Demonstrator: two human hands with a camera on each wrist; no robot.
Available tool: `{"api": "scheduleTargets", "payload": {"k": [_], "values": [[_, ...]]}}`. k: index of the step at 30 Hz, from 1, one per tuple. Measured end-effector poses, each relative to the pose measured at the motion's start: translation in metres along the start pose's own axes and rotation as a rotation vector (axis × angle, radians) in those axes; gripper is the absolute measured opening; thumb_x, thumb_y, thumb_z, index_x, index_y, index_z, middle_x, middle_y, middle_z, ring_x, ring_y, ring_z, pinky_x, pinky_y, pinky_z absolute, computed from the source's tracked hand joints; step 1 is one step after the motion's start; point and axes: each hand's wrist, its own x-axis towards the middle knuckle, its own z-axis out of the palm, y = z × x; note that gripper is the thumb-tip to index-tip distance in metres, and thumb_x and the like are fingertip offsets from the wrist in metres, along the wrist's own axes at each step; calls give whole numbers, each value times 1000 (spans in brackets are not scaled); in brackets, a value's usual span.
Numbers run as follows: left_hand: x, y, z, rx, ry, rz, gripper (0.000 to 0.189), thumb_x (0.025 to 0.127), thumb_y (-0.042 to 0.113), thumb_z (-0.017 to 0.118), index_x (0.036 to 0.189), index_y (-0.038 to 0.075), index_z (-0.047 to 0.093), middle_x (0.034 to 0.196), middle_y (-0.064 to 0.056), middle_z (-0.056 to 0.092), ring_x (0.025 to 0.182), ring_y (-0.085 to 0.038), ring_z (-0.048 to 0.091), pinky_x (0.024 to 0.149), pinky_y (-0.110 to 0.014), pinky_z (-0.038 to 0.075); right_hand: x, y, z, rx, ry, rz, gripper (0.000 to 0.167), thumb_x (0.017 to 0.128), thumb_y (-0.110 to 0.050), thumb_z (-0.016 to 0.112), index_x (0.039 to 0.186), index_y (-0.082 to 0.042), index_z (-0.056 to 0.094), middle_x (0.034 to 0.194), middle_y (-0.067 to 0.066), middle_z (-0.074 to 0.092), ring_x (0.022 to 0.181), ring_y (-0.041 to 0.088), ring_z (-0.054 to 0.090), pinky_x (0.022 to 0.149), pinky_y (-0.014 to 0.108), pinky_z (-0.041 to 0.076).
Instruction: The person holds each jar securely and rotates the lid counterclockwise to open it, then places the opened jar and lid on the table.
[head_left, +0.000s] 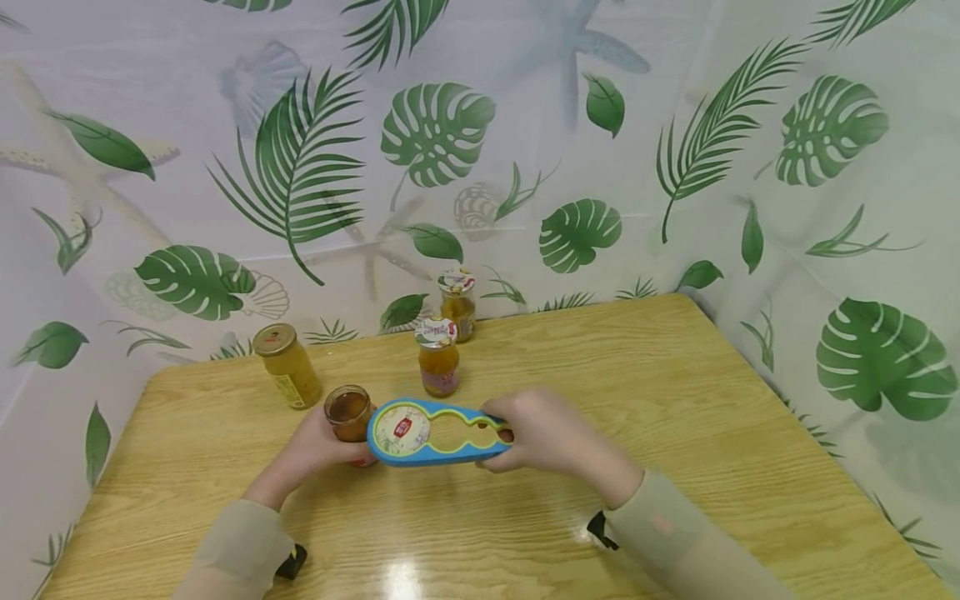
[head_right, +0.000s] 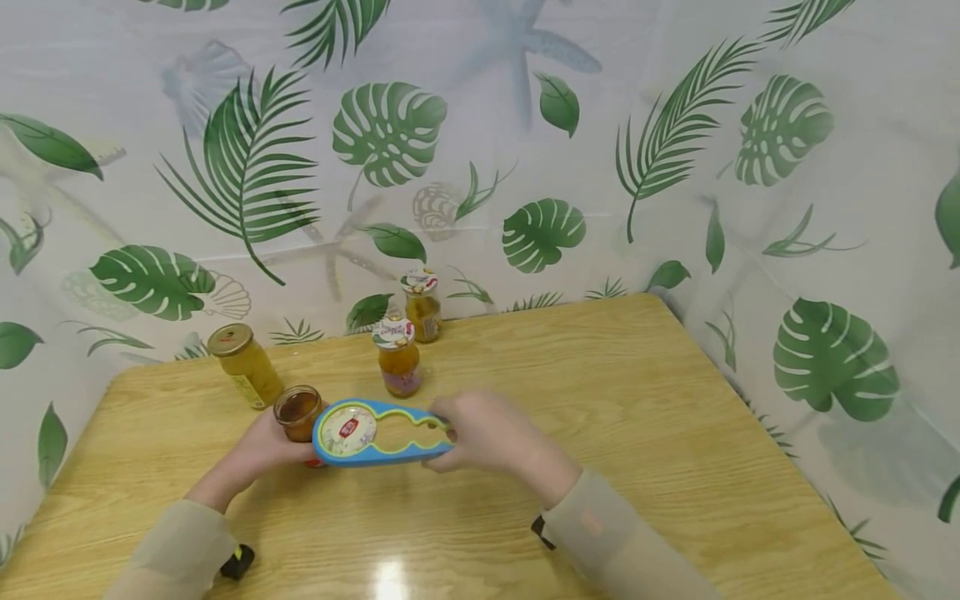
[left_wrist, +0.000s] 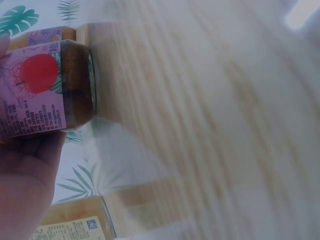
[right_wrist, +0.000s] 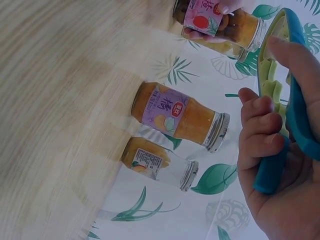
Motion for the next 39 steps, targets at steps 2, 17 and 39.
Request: {"api": "scheduleTargets", "payload": {"k": [2, 17, 39], "values": [[-2, 1, -1, 1, 9, 2, 57, 81, 7, 90, 130, -4, 64, 125, -20, 74, 116, -20, 70, 102, -28, 54, -1, -1, 1, -4, -14, -3, 31, 82, -33, 92, 87, -16, 65, 65, -12, 44, 58, 0, 34, 56, 16, 26], [-7, -3, -9, 1, 38, -62, 59, 84, 14, 91, 134, 0, 64, 127, -17, 76, 107, 0, 67, 101, -25, 52, -3, -7, 12, 12, -121, 25, 38, 83, -40, 90, 78, -19, 59, 63, -13, 41, 57, 2, 34, 56, 19, 25], [-12, -7, -14, -20, 45, -57, 53, 84, 10, 90, 127, -5, 65, 108, -13, 78, 93, 1, 65, 92, -16, 51, -9, -20, 33, 43, -217, -21, 38, 83, -41, 89, 77, -20, 59, 61, -15, 39, 55, 0, 32, 53, 17, 25]]}}
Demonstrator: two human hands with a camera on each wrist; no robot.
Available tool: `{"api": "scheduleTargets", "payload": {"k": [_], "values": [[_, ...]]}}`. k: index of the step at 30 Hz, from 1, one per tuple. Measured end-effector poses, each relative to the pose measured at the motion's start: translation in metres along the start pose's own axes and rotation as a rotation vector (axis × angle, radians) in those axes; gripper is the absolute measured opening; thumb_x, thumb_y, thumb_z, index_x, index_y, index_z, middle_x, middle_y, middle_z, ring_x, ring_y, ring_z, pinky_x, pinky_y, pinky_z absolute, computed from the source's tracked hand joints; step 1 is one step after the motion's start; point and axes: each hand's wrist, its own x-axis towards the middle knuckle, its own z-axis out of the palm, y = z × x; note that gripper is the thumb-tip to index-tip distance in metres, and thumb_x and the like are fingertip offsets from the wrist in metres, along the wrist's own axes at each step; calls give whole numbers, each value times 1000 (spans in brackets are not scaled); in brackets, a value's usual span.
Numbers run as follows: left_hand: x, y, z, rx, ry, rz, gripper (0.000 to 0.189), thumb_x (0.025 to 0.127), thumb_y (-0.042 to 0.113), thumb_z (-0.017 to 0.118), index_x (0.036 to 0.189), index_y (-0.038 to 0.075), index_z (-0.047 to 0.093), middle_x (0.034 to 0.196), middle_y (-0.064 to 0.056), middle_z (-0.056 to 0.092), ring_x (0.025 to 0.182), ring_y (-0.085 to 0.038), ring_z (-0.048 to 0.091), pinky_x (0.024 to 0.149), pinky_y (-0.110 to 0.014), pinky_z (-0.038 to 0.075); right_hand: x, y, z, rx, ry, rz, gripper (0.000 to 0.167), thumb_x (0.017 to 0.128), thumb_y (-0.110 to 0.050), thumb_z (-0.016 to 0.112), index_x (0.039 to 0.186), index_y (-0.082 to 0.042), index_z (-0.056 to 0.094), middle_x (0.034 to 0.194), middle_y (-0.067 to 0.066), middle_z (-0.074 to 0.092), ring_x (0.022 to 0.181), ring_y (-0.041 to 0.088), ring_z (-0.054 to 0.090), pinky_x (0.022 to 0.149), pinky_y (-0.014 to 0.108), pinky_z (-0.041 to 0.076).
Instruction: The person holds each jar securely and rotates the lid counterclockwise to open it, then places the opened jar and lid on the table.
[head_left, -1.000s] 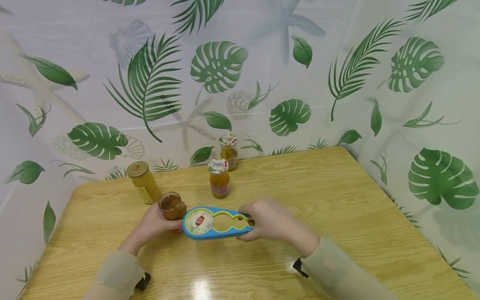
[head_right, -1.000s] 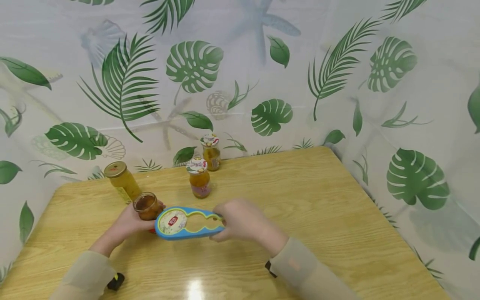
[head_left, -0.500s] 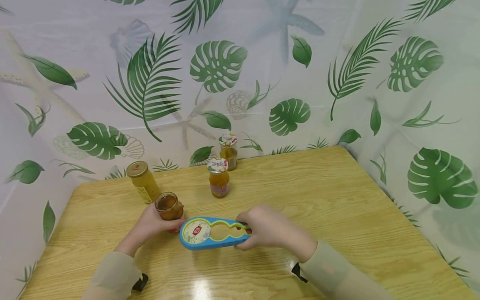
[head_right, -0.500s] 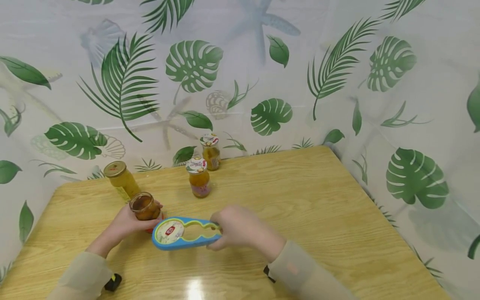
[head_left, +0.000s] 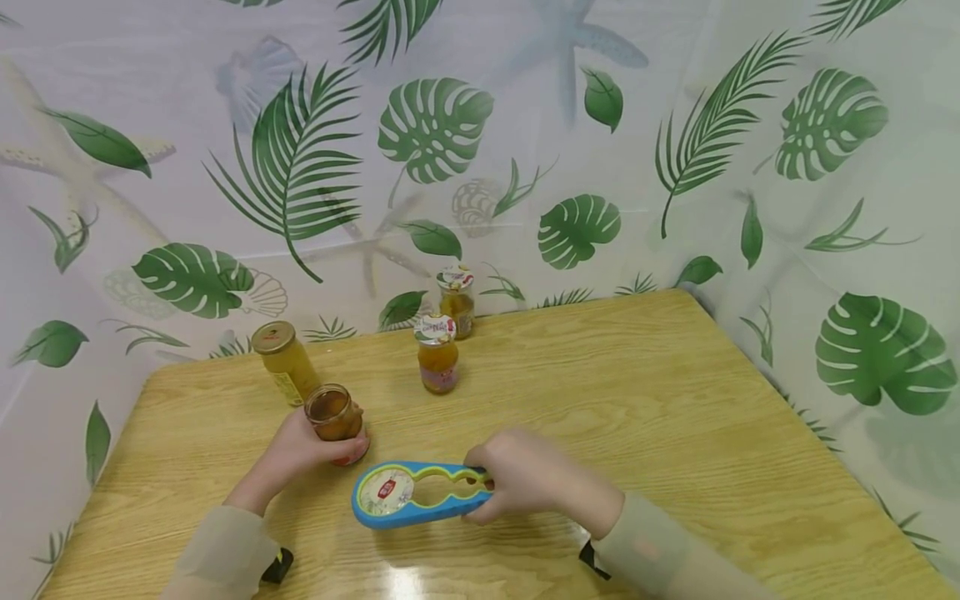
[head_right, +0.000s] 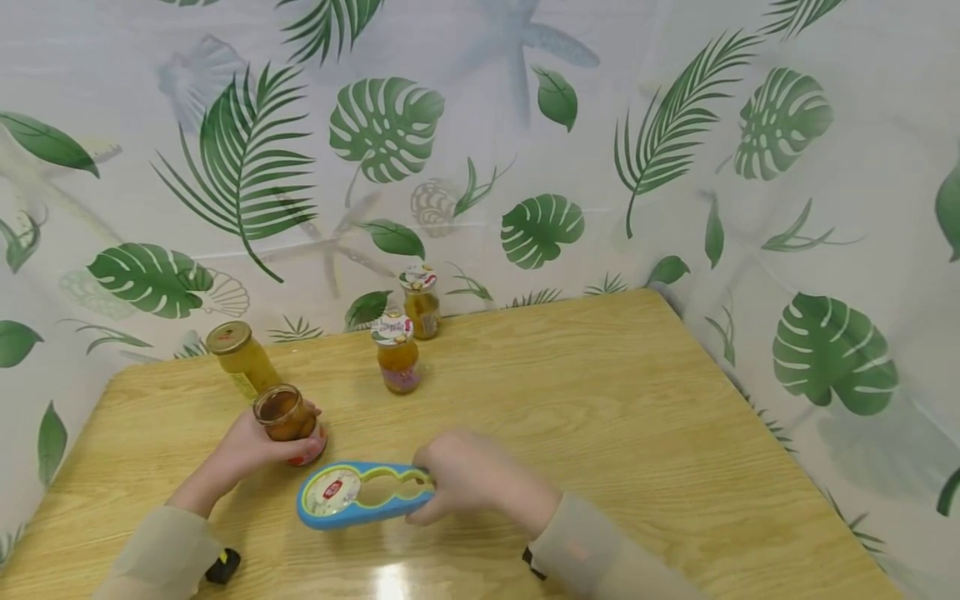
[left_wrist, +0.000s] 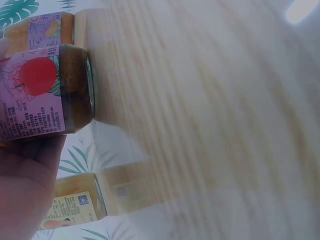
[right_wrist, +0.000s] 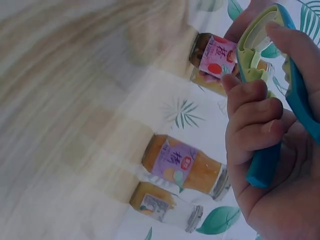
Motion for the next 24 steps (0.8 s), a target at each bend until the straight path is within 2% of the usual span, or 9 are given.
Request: {"api": "scheduleTargets", "payload": {"k": [5, 11, 17, 21, 24], "values": [[-3, 0, -3, 16, 10, -28, 53, 84, 12, 91, 127, -4, 65, 107, -11, 77, 93, -1, 65, 93, -16, 51, 2, -4, 11, 0, -31, -8, 40, 82, -42, 89, 75, -21, 56, 60, -15, 36, 55, 1, 30, 54, 18, 24], [-5, -2, -6, 27, 21, -33, 54, 84, 11, 90, 129, -5, 65, 109, -12, 77, 93, -1, 64, 93, -15, 48, 1, -10, 21, 19, -65, -19, 38, 82, -38, 89, 74, -21, 56, 61, -16, 37, 55, 1, 30, 54, 17, 24], [-4, -5, -7, 57, 32, -38, 57, 83, 12, 92, 132, -3, 66, 117, -14, 77, 96, 1, 63, 94, -17, 49, 3, -16, 28, 119, -116, 4, 31, 82, -37, 88, 76, -21, 62, 62, -16, 39, 56, 1, 31, 54, 17, 25], [-4, -5, -7, 47, 27, -35, 56, 83, 10, 91, 131, -5, 65, 116, -15, 77, 96, 0, 63, 94, -16, 49, 4, -21, 33, 207, -150, 12, 26, 83, -39, 88, 84, -16, 75, 66, -17, 49, 60, 0, 38, 57, 15, 32], [-4, -6, -8, 32, 20, -31, 56, 84, 9, 90, 131, -5, 64, 114, -14, 77, 95, -1, 64, 94, -15, 48, 5, -24, 37, 284, -171, 11, 31, 85, -40, 88, 92, -10, 82, 66, -18, 51, 60, -1, 40, 58, 14, 34]]}}
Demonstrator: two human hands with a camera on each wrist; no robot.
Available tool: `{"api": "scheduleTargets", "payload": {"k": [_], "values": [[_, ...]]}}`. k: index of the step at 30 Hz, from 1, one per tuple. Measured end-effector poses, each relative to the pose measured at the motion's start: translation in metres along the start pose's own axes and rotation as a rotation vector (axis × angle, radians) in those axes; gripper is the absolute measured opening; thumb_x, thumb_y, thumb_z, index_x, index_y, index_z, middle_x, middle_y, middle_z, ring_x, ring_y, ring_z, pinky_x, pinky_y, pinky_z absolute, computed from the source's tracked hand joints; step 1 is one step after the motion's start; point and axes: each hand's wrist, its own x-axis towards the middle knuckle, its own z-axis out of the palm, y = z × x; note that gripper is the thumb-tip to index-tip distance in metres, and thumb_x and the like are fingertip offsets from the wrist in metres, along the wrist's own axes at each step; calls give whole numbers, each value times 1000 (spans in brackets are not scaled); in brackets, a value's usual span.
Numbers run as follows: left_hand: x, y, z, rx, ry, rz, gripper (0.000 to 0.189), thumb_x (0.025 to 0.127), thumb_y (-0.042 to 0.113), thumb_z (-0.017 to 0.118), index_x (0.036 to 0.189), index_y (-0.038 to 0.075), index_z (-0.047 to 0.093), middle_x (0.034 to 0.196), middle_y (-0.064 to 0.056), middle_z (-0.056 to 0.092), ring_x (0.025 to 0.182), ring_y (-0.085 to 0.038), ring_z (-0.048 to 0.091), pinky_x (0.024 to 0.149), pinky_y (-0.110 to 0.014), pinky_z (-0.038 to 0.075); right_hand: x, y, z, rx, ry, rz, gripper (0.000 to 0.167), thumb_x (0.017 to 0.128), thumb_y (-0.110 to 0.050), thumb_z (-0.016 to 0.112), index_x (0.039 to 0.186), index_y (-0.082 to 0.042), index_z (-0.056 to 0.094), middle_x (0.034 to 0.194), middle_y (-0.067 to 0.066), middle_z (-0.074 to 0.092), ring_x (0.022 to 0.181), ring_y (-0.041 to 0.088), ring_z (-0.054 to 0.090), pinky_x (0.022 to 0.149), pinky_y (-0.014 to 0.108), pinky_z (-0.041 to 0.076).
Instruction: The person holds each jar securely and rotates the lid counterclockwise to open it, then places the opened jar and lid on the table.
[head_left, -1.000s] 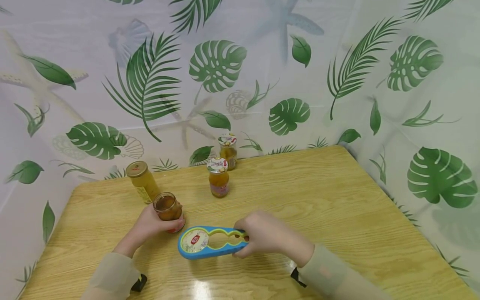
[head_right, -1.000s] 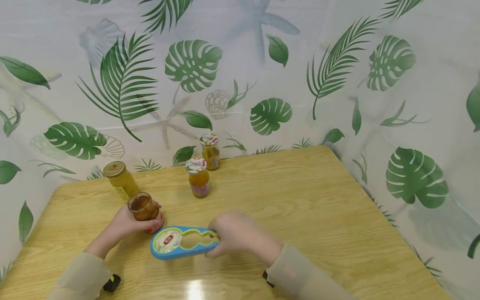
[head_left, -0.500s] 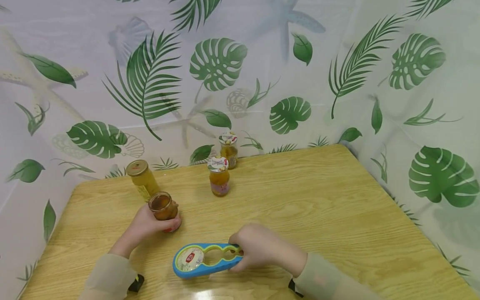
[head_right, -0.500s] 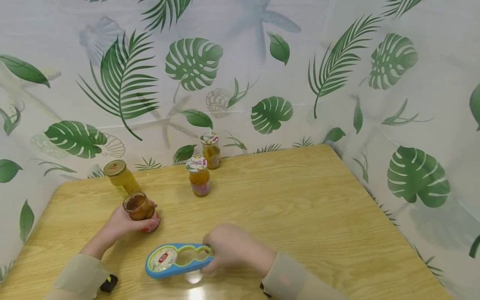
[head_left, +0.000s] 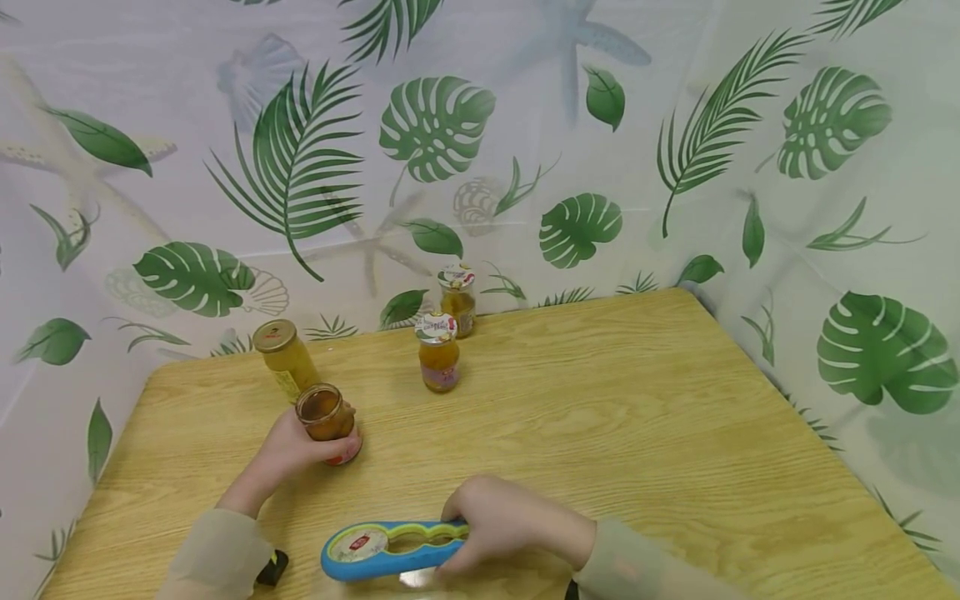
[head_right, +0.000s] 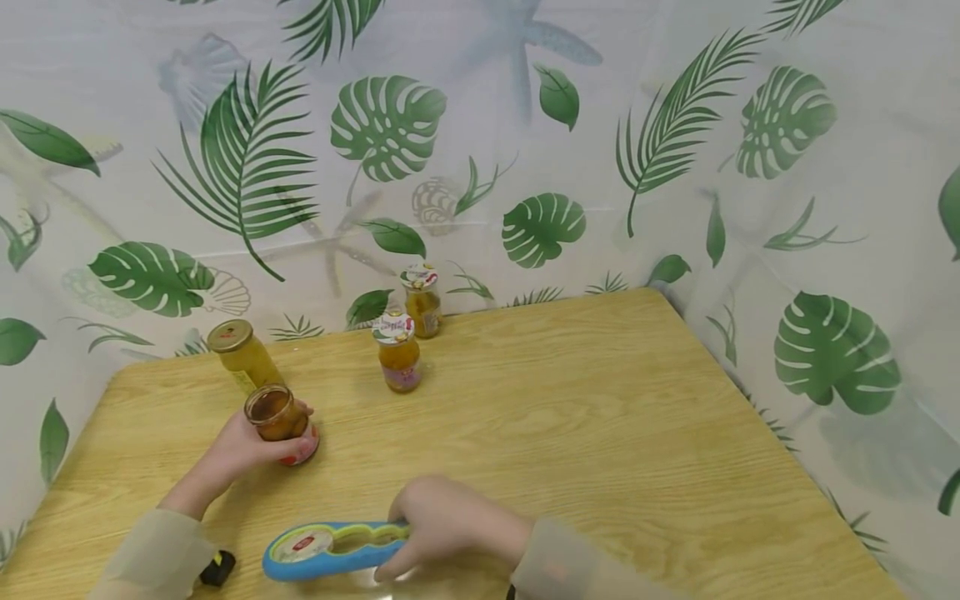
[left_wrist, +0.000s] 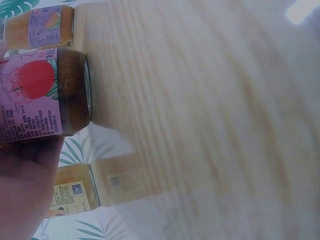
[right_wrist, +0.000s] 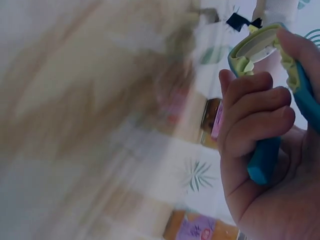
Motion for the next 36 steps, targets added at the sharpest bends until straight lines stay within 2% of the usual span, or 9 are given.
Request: {"api": "scheduleTargets", "payload": {"k": [2, 4, 6, 9, 12, 16, 25, 30, 36], "values": [[0, 0, 0, -3, -2, 1, 56, 84, 9, 90, 132, -5, 64, 115, -14, 76, 95, -1, 64, 94, -15, 48, 2, -1, 4, 57, -2, 3, 32, 85, -40, 87, 92, -9, 83, 62, -18, 48, 57, -1, 37, 56, 15, 31], [0, 0, 0, -2, -2, 3, 56, 84, 9, 90, 132, -5, 64, 115, -14, 76, 95, -1, 64, 94, -15, 48, 3, -3, 7, 134, -2, 18, 30, 86, -39, 87, 80, -11, 79, 58, -17, 42, 54, -1, 33, 54, 15, 28], [-1, -1, 0, -9, -3, 3, 57, 84, 9, 90, 133, -5, 64, 117, -16, 76, 96, 0, 64, 95, -15, 48, 4, -5, 10, 233, -3, 46, 32, 86, -37, 86, 68, -16, 70, 53, -17, 41, 49, -2, 33, 51, 14, 28], [-1, -1, 0, -16, 1, 2, 57, 84, 8, 89, 133, -6, 64, 120, -18, 76, 97, 2, 64, 95, -14, 49, 6, -5, 13, 388, -23, 79, 50, 87, -33, 85, 55, -23, 47, 48, -16, 41, 43, -2, 35, 46, 14, 30], [-1, -1, 0, -16, 8, -2, 57, 84, 8, 90, 134, -5, 64, 123, -19, 75, 98, 4, 64, 95, -14, 49, 8, -4, 16, 501, -60, 82, 52, 91, -29, 81, 53, -24, 46, 46, -15, 46, 40, -2, 40, 43, 13, 33], [-1, 0, 1, -9, 16, -9, 57, 83, 9, 90, 132, -6, 64, 122, -19, 75, 97, 3, 63, 95, -15, 49, 11, -1, 20, 574, -111, 72, 48, 97, -26, 75, 54, -21, 54, 47, -13, 49, 40, -2, 42, 42, 11, 35], [0, -1, 2, 18, 31, -19, 58, 83, 12, 91, 133, -3, 64, 125, -19, 74, 100, 3, 63, 96, -16, 49, 13, -3, 31, 803, -154, 186, 37, 101, -34, 72, 72, -10, 72, 52, -9, 56, 43, 2, 44, 45, 16, 38], [0, -2, 3, 0, 31, -7, 58, 83, 11, 91, 132, -3, 64, 125, -18, 75, 99, 5, 63, 96, -16, 49, 13, -3, 34, 900, -195, 190, 36, 103, -31, 69, 76, -9, 71, 53, -9, 55, 43, 1, 41, 44, 14, 35], [-1, -3, 4, -48, 26, 0, 58, 83, 8, 91, 133, -4, 65, 124, -17, 75, 98, 6, 63, 96, -13, 48, 14, -8, 40, 1059, -232, 247, 35, 104, -32, 66, 80, -8, 72, 58, -8, 56, 46, 1, 39, 44, 12, 31]]}}
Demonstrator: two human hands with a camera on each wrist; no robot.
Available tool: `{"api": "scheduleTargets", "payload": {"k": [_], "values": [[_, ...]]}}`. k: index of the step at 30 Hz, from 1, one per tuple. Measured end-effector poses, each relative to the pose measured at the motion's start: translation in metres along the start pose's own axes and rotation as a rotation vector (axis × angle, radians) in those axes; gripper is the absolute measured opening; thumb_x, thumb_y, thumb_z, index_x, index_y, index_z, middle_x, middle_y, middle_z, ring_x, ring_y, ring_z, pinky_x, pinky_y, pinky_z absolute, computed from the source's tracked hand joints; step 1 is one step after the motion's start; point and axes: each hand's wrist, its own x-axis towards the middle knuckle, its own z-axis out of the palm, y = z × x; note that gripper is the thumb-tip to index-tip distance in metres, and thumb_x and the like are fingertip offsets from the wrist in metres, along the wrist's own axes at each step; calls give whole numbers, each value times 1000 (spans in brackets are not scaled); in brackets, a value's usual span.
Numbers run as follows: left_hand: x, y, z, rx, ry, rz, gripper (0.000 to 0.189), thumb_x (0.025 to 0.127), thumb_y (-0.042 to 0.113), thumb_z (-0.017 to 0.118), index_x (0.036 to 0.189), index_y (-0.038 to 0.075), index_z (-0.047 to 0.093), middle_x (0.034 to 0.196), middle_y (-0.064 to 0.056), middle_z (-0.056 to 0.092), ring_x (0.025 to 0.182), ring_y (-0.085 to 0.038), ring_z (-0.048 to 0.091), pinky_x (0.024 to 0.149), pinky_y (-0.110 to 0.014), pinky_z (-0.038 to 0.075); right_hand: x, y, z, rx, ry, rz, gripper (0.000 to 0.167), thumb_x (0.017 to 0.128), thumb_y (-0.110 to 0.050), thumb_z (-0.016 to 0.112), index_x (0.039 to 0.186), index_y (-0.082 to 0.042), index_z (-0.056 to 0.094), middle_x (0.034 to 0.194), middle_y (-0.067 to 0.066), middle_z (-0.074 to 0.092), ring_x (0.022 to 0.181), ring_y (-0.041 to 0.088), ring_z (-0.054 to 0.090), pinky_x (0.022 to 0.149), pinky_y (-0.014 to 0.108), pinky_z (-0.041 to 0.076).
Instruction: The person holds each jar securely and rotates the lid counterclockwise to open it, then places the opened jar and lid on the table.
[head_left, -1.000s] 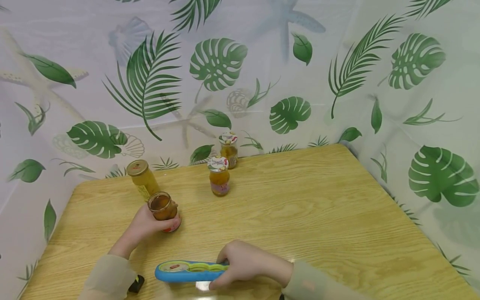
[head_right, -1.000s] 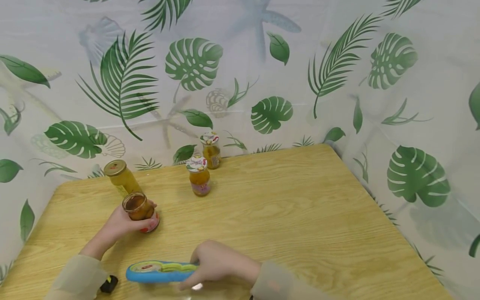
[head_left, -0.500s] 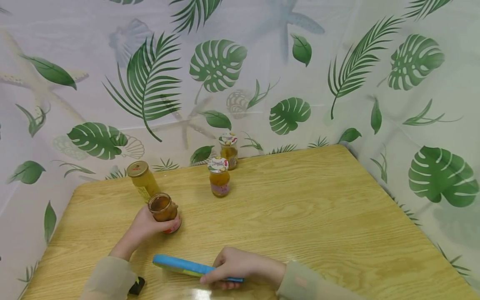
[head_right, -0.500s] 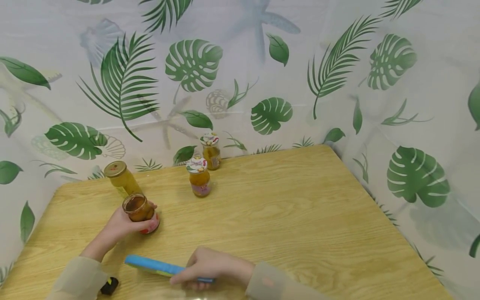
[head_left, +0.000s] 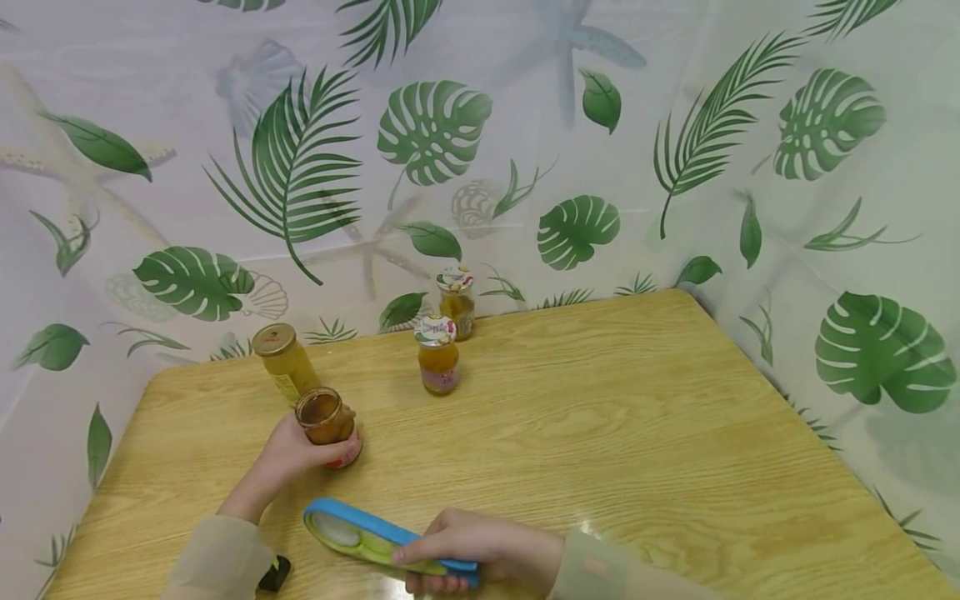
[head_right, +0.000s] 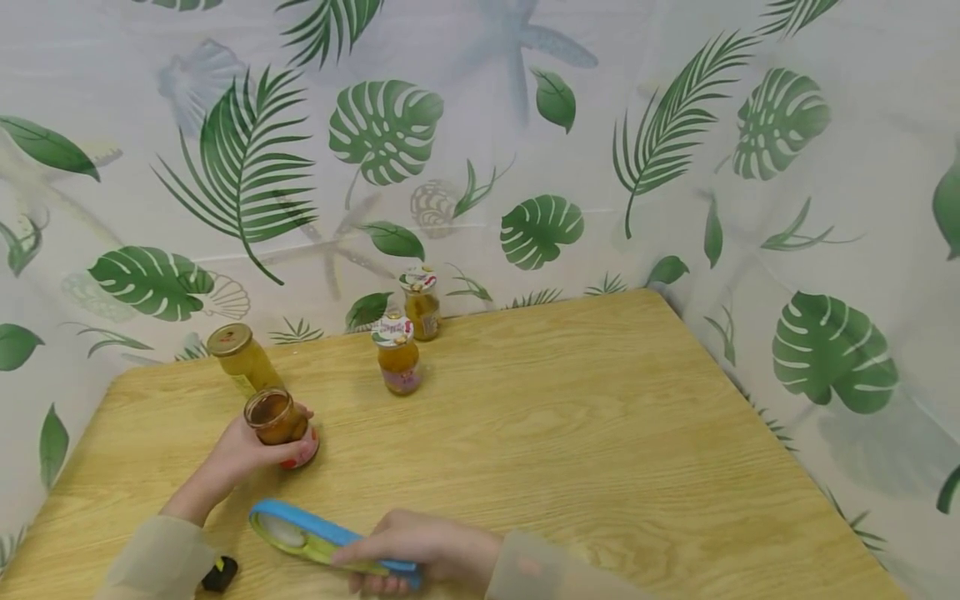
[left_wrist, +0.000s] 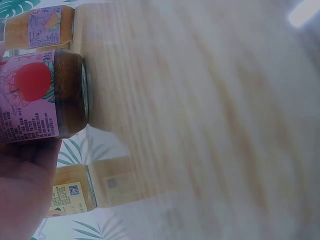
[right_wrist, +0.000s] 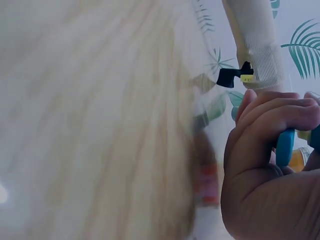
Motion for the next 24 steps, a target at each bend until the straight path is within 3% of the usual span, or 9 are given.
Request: {"api": "scheduleTargets", "payload": {"k": [3, 8, 12, 16, 19, 21, 24], "values": [[0, 0, 0, -19, -3, 13, 57, 83, 7, 90, 134, -4, 65, 126, -19, 75, 100, 8, 63, 97, -11, 46, 3, 0, 3, 77, -46, 44, 38, 107, -35, 61, 84, -6, 71, 60, -8, 55, 48, -1, 38, 43, 11, 30], [-1, -1, -1, -22, -4, 25, 56, 84, 6, 89, 134, -5, 65, 126, -20, 75, 100, 9, 64, 97, -10, 46, 10, -1, 7, 355, -173, 266, 45, 110, -46, 46, 97, -6, 63, 64, -12, 43, 51, -5, 29, 46, 5, 18], [-1, -1, 0, -23, -8, 25, 56, 85, 6, 89, 134, -5, 65, 124, -19, 75, 100, 7, 65, 97, -11, 47, 14, 0, 7, 551, -175, 381, 52, 110, -54, 44, 106, -5, 60, 68, -12, 38, 53, -5, 23, 51, 3, 11], [-1, -2, 0, -22, -6, 15, 57, 85, 8, 89, 135, -4, 64, 127, -18, 75, 101, 8, 64, 97, -11, 47, 15, 3, 7, 660, -195, 374, 58, 110, -56, 44, 109, 0, 60, 70, -11, 40, 52, -7, 24, 52, 0, 12], [-1, -2, 0, -35, -4, 9, 58, 85, 7, 89, 135, -4, 64, 128, -19, 74, 101, 9, 64, 97, -11, 47, 16, 7, 8, 720, -256, 333, 60, 111, -57, 43, 110, 1, 61, 70, -10, 42, 51, -7, 28, 53, -1, 14], [-1, -2, 1, -54, -9, 19, 57, 85, 5, 88, 135, -6, 63, 128, -20, 74, 101, 8, 64, 97, -10, 47, 16, 9, 9, 752, -273, 301, 60, 111, -56, 43, 100, -1, 64, 75, -9, 50, 52, -7, 31, 54, -3, 17], [-1, 0, 2, -77, -13, 27, 56, 85, 2, 87, 135, -7, 63, 126, -21, 74, 100, 7, 65, 97, -10, 47, 17, 10, 10, 785, -291, 295, 63, 112, -57, 41, 100, 0, 66, 77, -7, 54, 53, -7, 35, 54, -4, 22]]}}
